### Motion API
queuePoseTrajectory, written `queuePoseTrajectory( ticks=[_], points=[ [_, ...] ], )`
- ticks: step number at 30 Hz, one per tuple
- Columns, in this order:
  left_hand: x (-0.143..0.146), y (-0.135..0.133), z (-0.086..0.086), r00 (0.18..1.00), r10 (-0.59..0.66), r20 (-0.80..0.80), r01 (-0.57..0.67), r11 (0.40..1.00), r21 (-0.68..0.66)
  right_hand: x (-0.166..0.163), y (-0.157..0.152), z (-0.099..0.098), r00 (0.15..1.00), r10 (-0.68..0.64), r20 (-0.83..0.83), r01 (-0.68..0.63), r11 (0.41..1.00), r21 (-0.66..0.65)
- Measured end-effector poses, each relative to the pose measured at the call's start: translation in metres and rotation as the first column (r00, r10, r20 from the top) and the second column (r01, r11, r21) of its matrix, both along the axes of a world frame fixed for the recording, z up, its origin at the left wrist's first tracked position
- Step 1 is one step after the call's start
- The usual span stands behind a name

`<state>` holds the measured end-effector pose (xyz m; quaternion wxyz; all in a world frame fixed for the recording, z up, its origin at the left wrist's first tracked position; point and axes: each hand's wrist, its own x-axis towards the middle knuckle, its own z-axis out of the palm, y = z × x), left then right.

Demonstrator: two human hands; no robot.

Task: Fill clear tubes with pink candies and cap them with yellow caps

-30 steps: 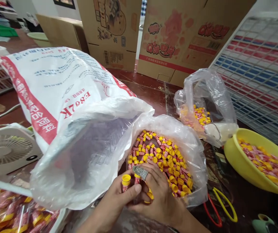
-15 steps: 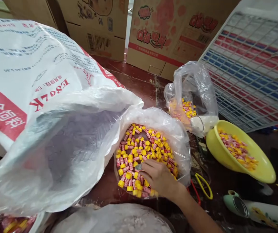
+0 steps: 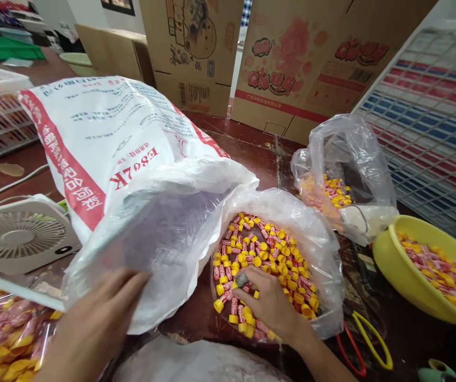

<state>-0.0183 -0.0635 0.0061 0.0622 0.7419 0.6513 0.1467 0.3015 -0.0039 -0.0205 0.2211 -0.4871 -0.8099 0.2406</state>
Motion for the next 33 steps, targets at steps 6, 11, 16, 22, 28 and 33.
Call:
queuePoseTrajectory(
  ticks=[6, 11, 16, 22, 28, 33],
  points=[
    [0.038, 0.088, -0.003, 0.924, -0.082, -0.372, 0.027, 0.988, -0.152, 0.018, 0.003, 0.012, 0.943, -0.185, -0.277, 0.171, 0.983, -0.073],
    [0.038, 0.068, -0.001, 0.997, -0.073, 0.017, 0.075, 0.983, -0.168, 0.012, -0.006, 0.024, 0.851, -0.211, -0.481, 0.263, 0.964, 0.043],
    [0.078, 0.031, 0.015, 0.734, -0.008, 0.679, 0.34, 0.87, -0.357, -0.015, -0.007, 0.052, 0.851, -0.007, -0.525, 0.138, 0.968, 0.21],
    [0.104, 0.021, 0.016, 0.265, 0.389, 0.882, 0.32, 0.827, -0.461, -0.012, -0.009, 0.053, 0.836, -0.034, -0.547, 0.182, 0.958, 0.219],
    [0.117, 0.015, 0.012, -0.201, 0.634, 0.746, 0.312, 0.764, -0.565, -0.006, -0.018, 0.049, 0.861, -0.035, -0.507, 0.199, 0.941, 0.272],
    [0.137, 0.015, 0.011, -0.22, 0.574, 0.789, 0.535, 0.747, -0.394, -0.012, -0.016, 0.053, 0.889, 0.061, -0.454, 0.081, 0.955, 0.287]
  ],
)
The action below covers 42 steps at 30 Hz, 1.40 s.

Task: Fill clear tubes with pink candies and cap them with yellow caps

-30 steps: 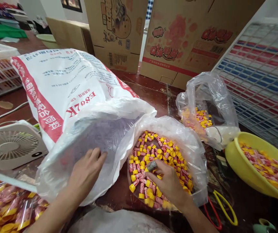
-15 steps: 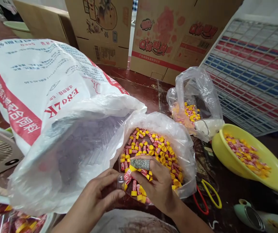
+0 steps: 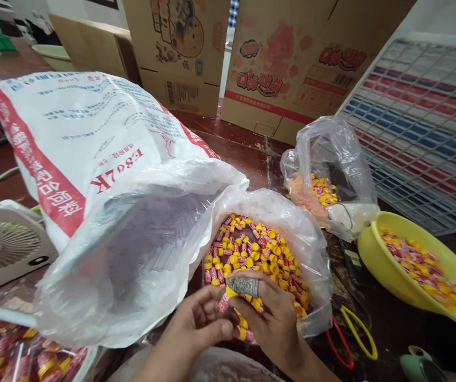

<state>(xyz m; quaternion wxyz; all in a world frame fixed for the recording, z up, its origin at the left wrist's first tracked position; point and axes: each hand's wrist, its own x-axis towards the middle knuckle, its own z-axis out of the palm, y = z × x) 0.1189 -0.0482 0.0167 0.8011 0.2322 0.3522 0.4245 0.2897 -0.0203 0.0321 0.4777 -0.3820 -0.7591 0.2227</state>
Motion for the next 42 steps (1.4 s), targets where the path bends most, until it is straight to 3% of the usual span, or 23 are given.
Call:
queuePoseTrajectory(
  ticks=[2, 5, 11, 14, 17, 19, 20, 21, 23, 24, 25, 26, 27, 29, 33, 35, 37, 39, 42],
  points=[
    [0.0, 0.001, 0.002, 0.997, -0.08, 0.005, 0.079, 0.994, 0.073, 0.002, 0.002, 0.001, 0.994, 0.081, 0.076, -0.081, 0.997, -0.006],
    [-0.005, 0.002, 0.005, 0.996, -0.086, -0.025, 0.088, 0.993, 0.084, 0.002, 0.005, -0.002, 0.967, 0.145, 0.21, -0.155, 0.987, 0.032],
    [-0.009, 0.003, 0.008, 0.998, -0.037, 0.049, 0.036, 0.999, 0.024, -0.021, 0.002, -0.017, 0.957, -0.011, 0.29, -0.051, 0.977, 0.205],
    [-0.009, 0.007, 0.012, 0.995, -0.096, 0.029, 0.095, 0.995, 0.022, -0.028, 0.001, -0.016, 0.955, -0.014, 0.295, -0.05, 0.976, 0.211],
    [-0.017, 0.018, 0.015, 0.984, -0.13, -0.122, 0.14, 0.987, 0.083, -0.016, 0.009, -0.008, 0.899, 0.107, 0.426, -0.174, 0.977, 0.123],
    [-0.031, 0.031, 0.016, 0.916, -0.049, -0.398, 0.142, 0.968, 0.208, 0.004, 0.019, -0.004, 0.854, 0.134, 0.503, -0.178, 0.983, 0.04],
    [-0.04, 0.041, 0.015, 0.809, 0.042, -0.586, 0.163, 0.942, 0.292, 0.017, 0.024, -0.003, 0.85, 0.089, 0.519, -0.118, 0.993, 0.022],
    [-0.049, 0.052, 0.015, 0.628, 0.153, -0.764, 0.22, 0.906, 0.362, 0.031, 0.027, -0.003, 0.853, 0.008, 0.522, -0.024, 0.999, 0.024],
    [-0.065, 0.078, 0.012, 0.1, 0.33, -0.938, 0.372, 0.862, 0.343, 0.057, 0.031, -0.008, 0.821, -0.168, 0.546, 0.167, 0.985, 0.053],
    [-0.069, 0.091, 0.01, -0.125, 0.323, -0.938, 0.433, 0.868, 0.242, 0.067, 0.03, -0.012, 0.785, -0.207, 0.584, 0.213, 0.975, 0.059],
    [-0.071, 0.103, 0.008, -0.278, 0.297, -0.914, 0.459, 0.876, 0.145, 0.074, 0.027, -0.016, 0.742, -0.204, 0.638, 0.224, 0.973, 0.051],
    [-0.07, 0.113, 0.005, -0.37, 0.26, -0.892, 0.469, 0.881, 0.062, 0.078, 0.024, -0.021, 0.696, -0.17, 0.697, 0.208, 0.978, 0.032],
    [-0.067, 0.121, 0.003, -0.411, 0.23, -0.882, 0.474, 0.88, 0.008, 0.079, 0.019, -0.027, 0.65, -0.125, 0.75, 0.182, 0.983, 0.007],
    [-0.057, 0.131, -0.001, -0.419, 0.211, -0.883, 0.477, 0.879, -0.016, 0.073, 0.012, -0.039, 0.58, -0.104, 0.808, 0.183, 0.983, -0.005],
    [-0.048, 0.133, -0.001, -0.432, 0.196, -0.88, 0.471, 0.881, -0.034, 0.055, 0.007, -0.06, 0.505, -0.22, 0.834, 0.328, 0.943, 0.051],
    [-0.055, 0.127, 0.003, -0.436, 0.185, -0.881, 0.467, 0.883, -0.046, 0.054, 0.01, -0.065, 0.518, -0.246, 0.819, 0.348, 0.936, 0.061],
    [-0.066, 0.113, 0.008, -0.396, 0.206, -0.895, 0.465, 0.885, -0.002, 0.058, 0.015, -0.062, 0.603, -0.261, 0.754, 0.351, 0.935, 0.042],
    [-0.073, 0.091, 0.013, -0.195, 0.246, -0.949, 0.475, 0.871, 0.128, 0.063, 0.017, -0.052, 0.74, -0.259, 0.62, 0.342, 0.94, -0.016],
    [-0.065, 0.053, 0.014, 0.264, 0.129, -0.956, 0.52, 0.815, 0.254, 0.063, 0.017, -0.031, 0.935, -0.169, 0.313, 0.232, 0.957, -0.176]
  ],
)
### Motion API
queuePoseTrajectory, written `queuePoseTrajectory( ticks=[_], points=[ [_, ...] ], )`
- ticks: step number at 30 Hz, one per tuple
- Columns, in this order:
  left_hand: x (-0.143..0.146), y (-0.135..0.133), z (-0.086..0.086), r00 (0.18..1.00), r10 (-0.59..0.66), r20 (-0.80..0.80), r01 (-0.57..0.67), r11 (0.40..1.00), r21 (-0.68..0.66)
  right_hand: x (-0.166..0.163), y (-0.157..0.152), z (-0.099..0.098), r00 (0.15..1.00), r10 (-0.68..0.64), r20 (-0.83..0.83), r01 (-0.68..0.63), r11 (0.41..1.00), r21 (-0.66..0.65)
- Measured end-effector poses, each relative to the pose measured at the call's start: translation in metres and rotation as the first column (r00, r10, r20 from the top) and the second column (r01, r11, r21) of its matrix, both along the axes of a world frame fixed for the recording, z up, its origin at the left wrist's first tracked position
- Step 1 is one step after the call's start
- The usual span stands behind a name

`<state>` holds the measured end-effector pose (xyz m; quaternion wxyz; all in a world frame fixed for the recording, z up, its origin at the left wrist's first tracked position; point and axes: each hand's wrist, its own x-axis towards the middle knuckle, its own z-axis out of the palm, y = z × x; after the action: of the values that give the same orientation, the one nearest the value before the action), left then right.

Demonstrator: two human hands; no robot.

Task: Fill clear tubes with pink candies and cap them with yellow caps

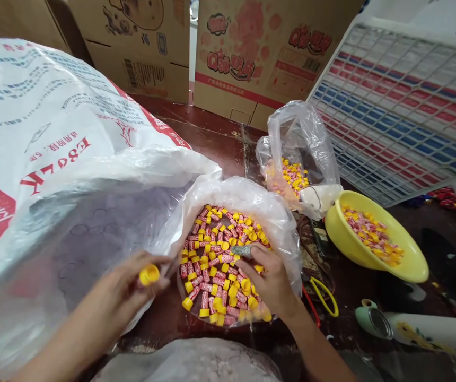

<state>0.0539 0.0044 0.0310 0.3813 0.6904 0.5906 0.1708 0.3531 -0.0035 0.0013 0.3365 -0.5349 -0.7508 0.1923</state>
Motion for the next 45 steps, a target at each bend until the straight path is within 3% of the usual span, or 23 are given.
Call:
queuePoseTrajectory(
  ticks=[2, 4, 8, 12, 15, 17, 20, 22, 25, 27, 30, 32, 33, 34, 35, 37, 40, 42, 45],
  points=[
    [0.015, -0.021, -0.002, 0.982, -0.113, 0.149, 0.131, 0.985, -0.117, -0.007, -0.002, 0.012, 0.977, 0.057, -0.207, -0.073, 0.995, -0.066],
    [0.03, -0.033, -0.006, 0.967, -0.142, 0.213, 0.18, 0.968, -0.172, -0.015, -0.003, 0.021, 0.957, 0.115, -0.265, -0.143, 0.986, -0.087],
    [0.041, -0.038, -0.01, 0.957, -0.075, 0.28, 0.147, 0.958, -0.245, -0.025, 0.001, 0.032, 0.954, 0.259, -0.15, -0.261, 0.965, 0.004],
    [0.038, -0.034, -0.007, 0.896, -0.027, 0.443, 0.181, 0.933, -0.311, -0.027, 0.005, 0.042, 0.942, 0.306, -0.139, -0.308, 0.951, 0.008],
    [0.041, -0.033, -0.003, 0.806, 0.03, 0.591, 0.213, 0.917, -0.337, -0.034, 0.005, 0.045, 0.897, 0.422, -0.132, -0.425, 0.905, 0.007],
    [0.045, -0.033, -0.004, 0.7, 0.131, 0.702, 0.237, 0.884, -0.402, -0.04, 0.002, 0.043, 0.868, 0.493, -0.064, -0.491, 0.87, 0.045],
    [0.053, -0.036, -0.012, 0.528, 0.339, 0.779, 0.217, 0.833, -0.51, -0.052, -0.005, 0.032, 0.894, 0.436, 0.103, -0.448, 0.88, 0.157],
    [0.057, -0.037, -0.019, 0.449, 0.406, 0.796, 0.198, 0.824, -0.531, -0.06, -0.01, 0.023, 0.923, 0.352, 0.156, -0.382, 0.89, 0.248],
    [0.062, -0.036, -0.024, 0.394, 0.424, 0.815, 0.194, 0.829, -0.524, -0.069, -0.013, 0.015, 0.939, 0.31, 0.148, -0.341, 0.893, 0.293],
    [0.062, -0.034, -0.022, 0.442, 0.397, 0.804, 0.165, 0.845, -0.508, -0.068, -0.012, 0.017, 0.915, 0.354, 0.196, -0.393, 0.892, 0.222],
    [0.048, -0.026, -0.011, 0.714, 0.244, 0.656, 0.044, 0.92, -0.39, -0.049, -0.004, 0.021, 0.867, 0.403, 0.293, -0.446, 0.89, 0.095],
    [0.027, -0.018, -0.002, 0.931, 0.129, 0.341, -0.072, 0.982, -0.175, -0.024, 0.001, 0.021, 0.917, 0.264, 0.3, -0.306, 0.946, 0.104],
    [0.014, -0.012, 0.002, 0.988, 0.098, 0.12, -0.096, 0.995, -0.022, -0.01, 0.003, 0.019, 0.941, 0.155, 0.3, -0.199, 0.972, 0.123],
    [0.0, -0.006, 0.003, 0.984, 0.12, -0.13, -0.102, 0.985, 0.138, 0.003, 0.002, 0.017, 0.947, 0.058, 0.315, -0.104, 0.986, 0.13],
    [-0.013, 0.001, 0.002, 0.924, 0.12, -0.363, -0.034, 0.971, 0.236, 0.015, 0.0, 0.015, 0.935, 0.009, 0.355, -0.054, 0.992, 0.117],
    [-0.034, 0.013, -0.006, 0.774, 0.071, -0.629, 0.148, 0.946, 0.289, 0.029, -0.009, 0.01, 0.884, 0.07, 0.462, -0.089, 0.996, 0.018],
    [-0.05, 0.024, -0.027, 0.683, 0.08, -0.726, 0.307, 0.871, 0.384, 0.026, -0.026, 0.0, 0.797, 0.274, 0.539, -0.233, 0.962, -0.144],
    [-0.053, 0.027, -0.038, 0.673, 0.118, -0.73, 0.352, 0.817, 0.457, 0.016, -0.035, -0.008, 0.769, 0.296, 0.567, -0.258, 0.955, -0.149],
    [-0.055, 0.024, -0.04, 0.737, 0.137, -0.662, 0.297, 0.815, 0.498, 0.004, -0.038, -0.019, 0.755, 0.27, 0.598, -0.273, 0.958, -0.087]
  ],
)
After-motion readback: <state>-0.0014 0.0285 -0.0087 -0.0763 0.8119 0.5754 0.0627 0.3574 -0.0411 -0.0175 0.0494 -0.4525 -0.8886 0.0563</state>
